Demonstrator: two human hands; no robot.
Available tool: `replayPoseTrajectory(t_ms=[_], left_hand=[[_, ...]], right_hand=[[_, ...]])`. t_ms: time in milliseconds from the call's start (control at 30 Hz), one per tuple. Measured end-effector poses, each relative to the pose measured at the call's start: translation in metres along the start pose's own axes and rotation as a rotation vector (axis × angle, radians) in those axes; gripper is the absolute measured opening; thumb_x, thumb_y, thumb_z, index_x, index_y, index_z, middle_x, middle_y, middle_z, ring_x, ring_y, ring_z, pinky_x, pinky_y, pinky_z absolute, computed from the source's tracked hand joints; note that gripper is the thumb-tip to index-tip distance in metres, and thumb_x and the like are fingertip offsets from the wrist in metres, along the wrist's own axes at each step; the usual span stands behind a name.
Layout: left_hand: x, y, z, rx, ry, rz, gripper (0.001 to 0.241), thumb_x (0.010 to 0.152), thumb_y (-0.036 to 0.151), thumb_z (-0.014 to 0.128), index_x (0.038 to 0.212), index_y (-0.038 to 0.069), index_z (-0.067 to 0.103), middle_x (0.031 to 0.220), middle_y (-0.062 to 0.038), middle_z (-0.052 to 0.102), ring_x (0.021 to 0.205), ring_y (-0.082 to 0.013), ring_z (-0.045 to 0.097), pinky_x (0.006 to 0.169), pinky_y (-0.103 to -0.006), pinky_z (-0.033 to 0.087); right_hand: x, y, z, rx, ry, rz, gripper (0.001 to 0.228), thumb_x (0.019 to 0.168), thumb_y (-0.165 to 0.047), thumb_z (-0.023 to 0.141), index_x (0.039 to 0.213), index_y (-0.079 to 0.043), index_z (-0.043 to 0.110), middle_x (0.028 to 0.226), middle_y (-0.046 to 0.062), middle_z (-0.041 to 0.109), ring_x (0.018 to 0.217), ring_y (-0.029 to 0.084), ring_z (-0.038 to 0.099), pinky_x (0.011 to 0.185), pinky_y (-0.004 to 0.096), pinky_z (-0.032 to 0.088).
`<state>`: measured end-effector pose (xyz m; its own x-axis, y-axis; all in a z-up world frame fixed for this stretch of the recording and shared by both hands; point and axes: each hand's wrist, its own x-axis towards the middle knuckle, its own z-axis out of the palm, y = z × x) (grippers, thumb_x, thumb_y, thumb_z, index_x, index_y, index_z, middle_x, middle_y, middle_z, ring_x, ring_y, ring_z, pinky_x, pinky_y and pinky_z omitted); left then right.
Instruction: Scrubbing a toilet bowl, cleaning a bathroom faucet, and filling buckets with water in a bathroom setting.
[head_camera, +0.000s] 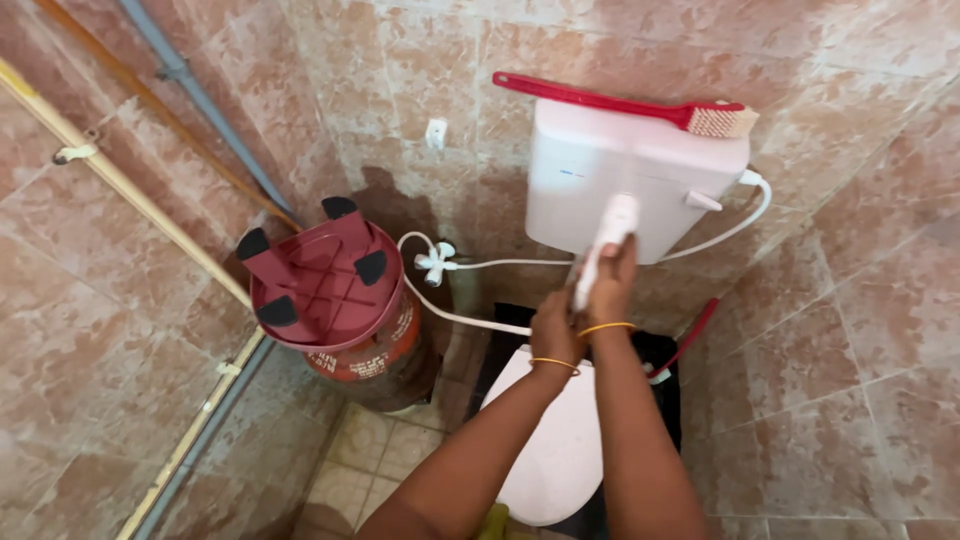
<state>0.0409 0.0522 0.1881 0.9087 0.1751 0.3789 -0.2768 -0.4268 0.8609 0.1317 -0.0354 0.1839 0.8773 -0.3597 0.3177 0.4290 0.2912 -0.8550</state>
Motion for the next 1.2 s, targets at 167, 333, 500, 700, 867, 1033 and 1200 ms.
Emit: replayPoseTrajectory(t_ms=[167, 333, 500, 700, 867, 1033, 1200], left_hand=[[-0.003, -0.002, 0.020, 0.058, -0.062, 0.127, 0.047, 0.084, 0.012, 0.071, 0.131, 0.013, 0.066, 0.106, -0.016, 0.067, 0.102, -0.0402, 0.063, 0.086, -0.0499, 0.050], [-0.016, -0.013, 0.007, 0.046, -0.022, 0.084, 0.048, 0.085, 0.012, 0.072, 0.132, 0.011, 0.062, 0.110, -0.016, 0.068, 0.105, -0.0400, 0.063, 0.087, -0.0496, 0.049], [-0.045, -0.034, -0.018, -0.010, 0.002, -0.258, 0.043, 0.088, 0.018, 0.072, 0.127, 0.007, 0.060, 0.109, -0.017, 0.070, 0.096, -0.0373, 0.067, 0.080, -0.0470, 0.052], [-0.065, -0.064, -0.046, -0.017, -0.012, -0.608, 0.044, 0.091, 0.030, 0.075, 0.122, 0.006, 0.056, 0.092, -0.017, 0.074, 0.085, -0.0346, 0.072, 0.074, -0.0450, 0.054], [-0.061, -0.101, -0.039, -0.019, 0.153, -0.503, 0.047, 0.089, 0.023, 0.076, 0.128, 0.006, 0.056, 0.094, -0.018, 0.074, 0.086, -0.0347, 0.071, 0.074, -0.0446, 0.054], [-0.049, -0.093, -0.048, -0.060, 0.199, -0.480, 0.049, 0.090, 0.020, 0.074, 0.133, 0.007, 0.056, 0.095, -0.017, 0.074, 0.085, -0.0331, 0.072, 0.074, -0.0441, 0.054], [-0.058, -0.111, -0.032, -0.045, 0.090, -0.560, 0.049, 0.088, 0.021, 0.075, 0.132, 0.009, 0.057, 0.090, -0.015, 0.074, 0.083, -0.0331, 0.072, 0.074, -0.0443, 0.055]], right_hand=[[-0.003, -0.030, -0.017, -0.066, 0.187, -0.002, 0.054, 0.108, -0.028, 0.049, 0.154, -0.010, 0.029, 0.085, 0.006, 0.061, 0.062, 0.014, 0.058, 0.055, 0.028, 0.052], [-0.014, -0.008, -0.005, -0.020, -0.021, 0.019, 0.046, 0.115, -0.029, 0.052, 0.149, -0.001, 0.040, 0.088, 0.007, 0.059, 0.067, 0.016, 0.058, 0.061, 0.030, 0.052], [-0.047, 0.006, 0.030, -0.084, -0.235, 0.383, 0.045, 0.106, -0.033, 0.051, 0.146, -0.013, 0.043, 0.078, 0.005, 0.057, 0.059, 0.012, 0.055, 0.051, 0.028, 0.049], [-0.073, 0.074, 0.049, -0.163, -0.510, 0.648, 0.045, 0.102, -0.040, 0.055, 0.133, -0.007, 0.052, 0.074, 0.008, 0.058, 0.052, 0.017, 0.054, 0.046, 0.032, 0.046], [-0.073, 0.090, 0.067, -0.036, -0.600, 0.603, 0.047, 0.103, -0.044, 0.056, 0.133, -0.008, 0.052, 0.077, 0.007, 0.059, 0.055, 0.016, 0.054, 0.048, 0.031, 0.046], [-0.064, 0.082, 0.075, 0.031, -0.651, 0.598, 0.048, 0.104, -0.046, 0.055, 0.134, -0.008, 0.051, 0.081, 0.007, 0.060, 0.059, 0.016, 0.055, 0.053, 0.030, 0.048], [-0.064, 0.095, 0.064, -0.130, -0.574, 0.670, 0.042, 0.100, -0.046, 0.055, 0.121, -0.010, 0.051, 0.073, 0.008, 0.058, 0.051, 0.017, 0.053, 0.044, 0.032, 0.045]])
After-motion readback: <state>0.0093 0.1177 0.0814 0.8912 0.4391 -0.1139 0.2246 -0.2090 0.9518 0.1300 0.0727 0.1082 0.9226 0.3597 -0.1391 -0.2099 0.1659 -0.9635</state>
